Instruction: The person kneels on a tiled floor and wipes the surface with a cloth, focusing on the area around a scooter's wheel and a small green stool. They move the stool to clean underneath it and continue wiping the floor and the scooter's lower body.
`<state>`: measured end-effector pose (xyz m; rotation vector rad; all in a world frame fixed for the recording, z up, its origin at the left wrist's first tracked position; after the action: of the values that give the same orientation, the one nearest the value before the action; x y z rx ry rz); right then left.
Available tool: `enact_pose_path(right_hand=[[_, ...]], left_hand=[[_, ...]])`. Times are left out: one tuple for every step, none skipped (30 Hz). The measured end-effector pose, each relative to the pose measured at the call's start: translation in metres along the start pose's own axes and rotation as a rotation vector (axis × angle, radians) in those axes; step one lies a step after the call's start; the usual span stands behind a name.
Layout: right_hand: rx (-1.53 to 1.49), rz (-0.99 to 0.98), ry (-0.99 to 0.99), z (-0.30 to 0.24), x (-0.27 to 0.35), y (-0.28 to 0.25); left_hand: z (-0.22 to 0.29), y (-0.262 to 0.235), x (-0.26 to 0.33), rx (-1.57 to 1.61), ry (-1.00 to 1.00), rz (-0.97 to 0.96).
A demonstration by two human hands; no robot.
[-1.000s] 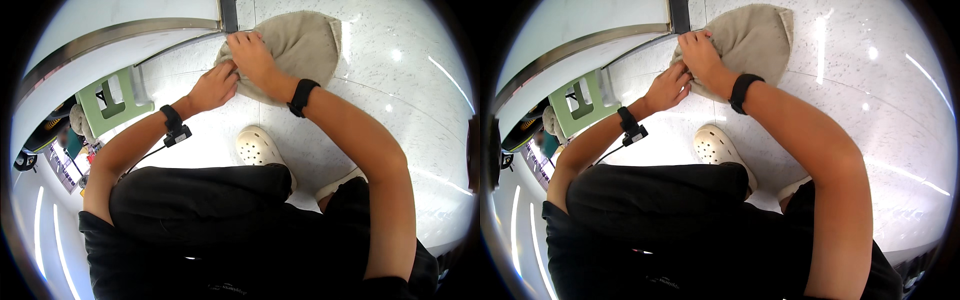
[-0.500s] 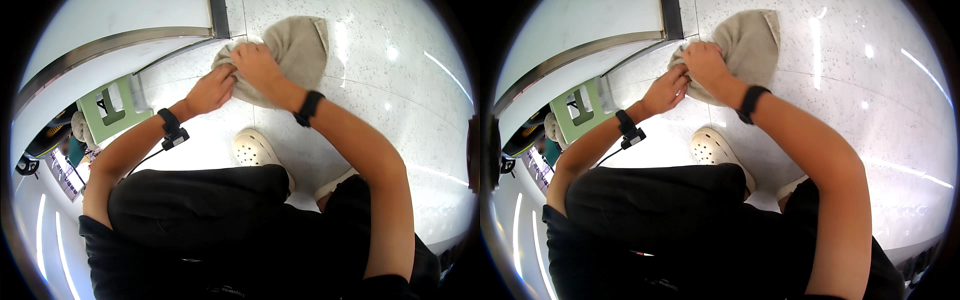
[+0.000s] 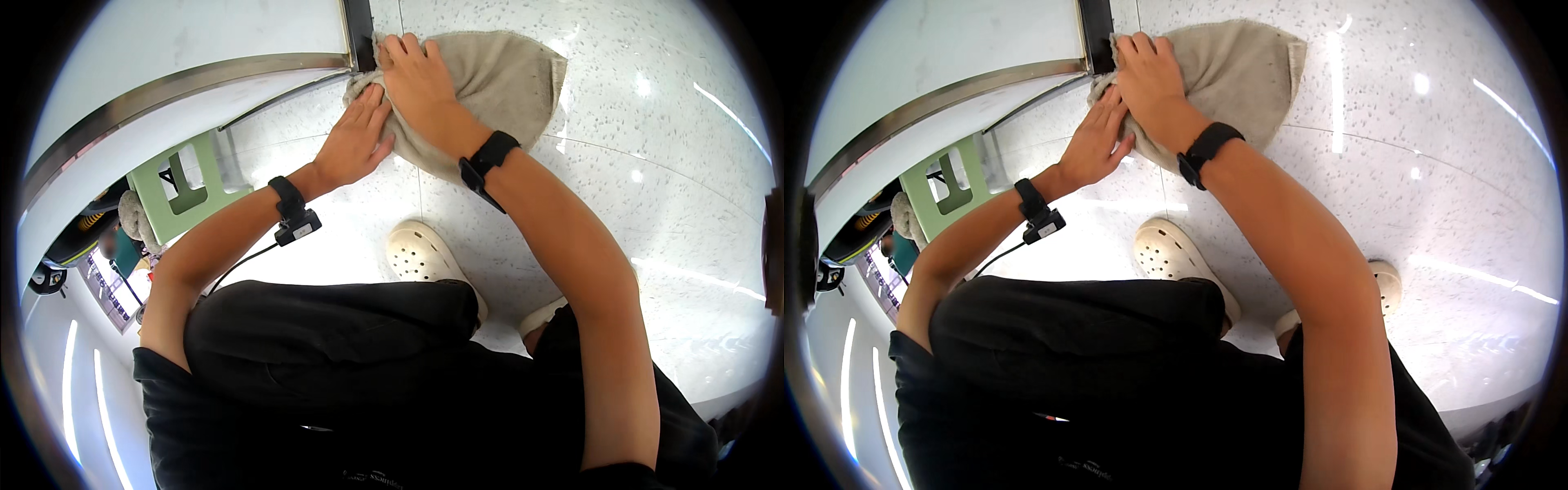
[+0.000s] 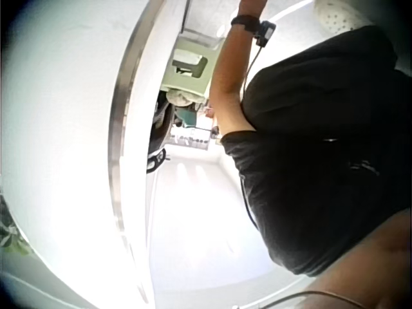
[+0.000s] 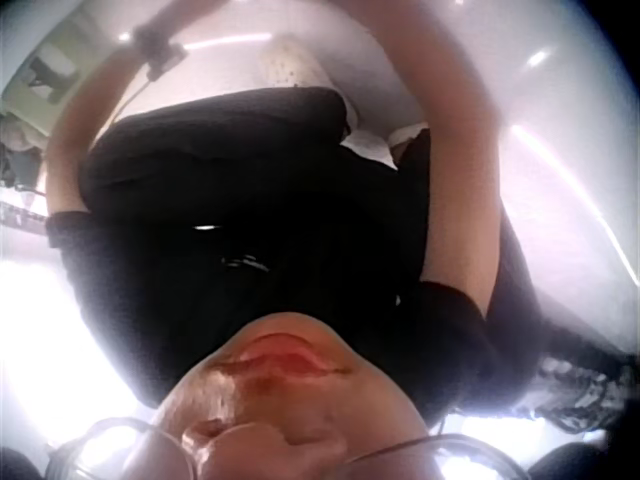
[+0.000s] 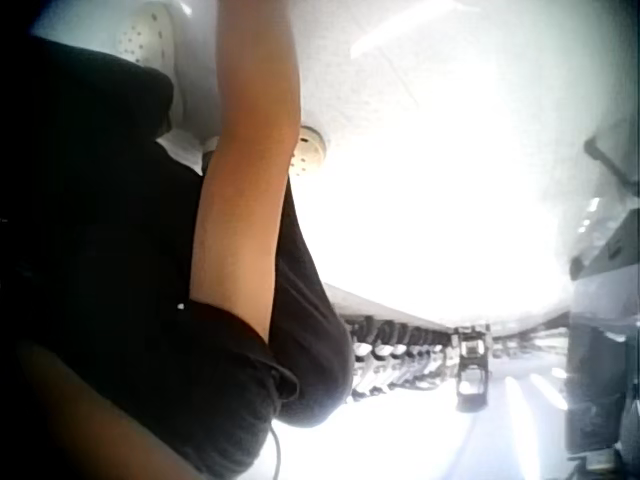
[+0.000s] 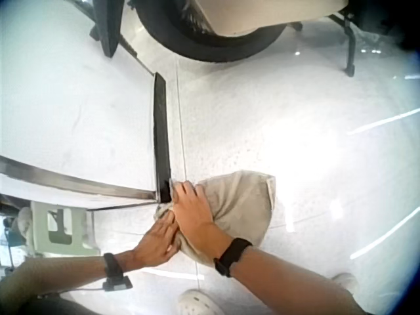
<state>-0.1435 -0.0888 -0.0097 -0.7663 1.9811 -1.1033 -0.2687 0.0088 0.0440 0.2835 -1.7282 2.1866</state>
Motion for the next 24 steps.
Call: enact_pose_path(right_hand=[[-0.011,-0.024,-0.007,-0.002,-0.001,-0.001],[-0.021,-0.047,-0.013,-0.004,-0.001,-0.002],[-0.031,-0.069,-0.019,-0.005,-0.001,-0.004],[-0.056,-0.081,-0.032,-0.006,-0.001,-0.005],[-0.082,-0.092,-0.045,-0.007,0.002,-0.008],[-0.107,-0.103,-0.057,-0.007,0.003,-0.010],[-0.110,-0.110,-0.063,-0.008,0.005,-0.011],[-0.112,-0.117,-0.069,-0.008,0.007,-0.013],[-0.115,-0.125,-0.075,-0.009,0.008,-0.014],[-0.109,-0.124,-0.081,-0.008,0.009,-0.014],[-0.103,-0.124,-0.087,-0.007,0.008,-0.013],[-0.098,-0.123,-0.093,-0.006,0.009,-0.012],[-0.098,-0.127,-0.108,-0.006,0.011,-0.012],[-0.098,-0.131,-0.124,-0.005,0.013,-0.012],[-0.098,-0.135,-0.140,-0.005,0.016,-0.012],[-0.123,-0.149,-0.158,-0.007,0.020,-0.012],[-0.147,-0.162,-0.176,-0.010,0.026,-0.013],[-0.172,-0.175,-0.196,-0.014,0.032,-0.014],[-0.152,-0.159,-0.193,-0.022,0.041,-0.013],[-0.130,-0.135,-0.187,-0.030,0.049,-0.014],[-0.109,-0.111,-0.181,-0.036,0.056,-0.014],[-0.081,-0.141,-0.169,-0.040,0.060,-0.016],[-0.088,-0.126,-0.143,-0.041,0.059,-0.017],[-0.096,-0.110,-0.117,-0.041,0.057,-0.016]], left_hand=[[0.000,0.002,0.002,0.011,-0.011,0.009],[0.001,0.002,0.005,0.022,-0.022,0.019],[0.002,0.004,0.007,0.033,-0.031,0.028],[0.003,0.004,0.005,0.042,-0.023,0.026],[0.004,0.004,0.003,0.051,-0.014,0.022],[0.005,0.003,0.001,0.061,-0.005,0.019],[0.005,0.004,0.003,0.040,0.004,0.010],[0.005,0.005,0.005,0.019,0.014,0.002],[0.004,0.006,0.007,-0.002,0.023,-0.007],[0.004,0.006,0.006,0.000,0.028,-0.003],[0.003,0.005,0.006,0.002,0.033,0.001],[0.004,0.005,0.005,0.004,0.038,0.005],[0.005,0.003,0.004,0.010,0.055,0.000],[0.007,0.001,0.005,0.016,0.071,-0.005],[0.010,-0.001,0.007,0.022,0.087,-0.010],[0.010,0.001,0.013,0.039,0.092,-0.047],[0.010,0.003,0.022,0.057,0.096,-0.083],[0.010,0.006,0.031,0.074,0.100,-0.119],[0.014,0.007,0.038,0.074,0.113,-0.135],[0.018,0.007,0.044,0.066,0.130,-0.150],[0.020,0.007,0.048,0.058,0.146,-0.167],[0.021,0.008,0.051,0.043,0.141,-0.176],[0.018,0.008,0.053,0.027,0.160,-0.171],[0.011,0.008,0.052,0.012,0.178,-0.166]])
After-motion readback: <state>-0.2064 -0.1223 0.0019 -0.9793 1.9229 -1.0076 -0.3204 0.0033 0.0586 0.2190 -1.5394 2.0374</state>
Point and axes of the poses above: each hand's wrist, its own x-axis away from the middle knuckle, its own y-axis out of the palm, z = x × y, the point moved 1 cm from there along -x, towards the middle knuckle, and after that the axes turned 2 degrees about -z, right-handed, at the moved point
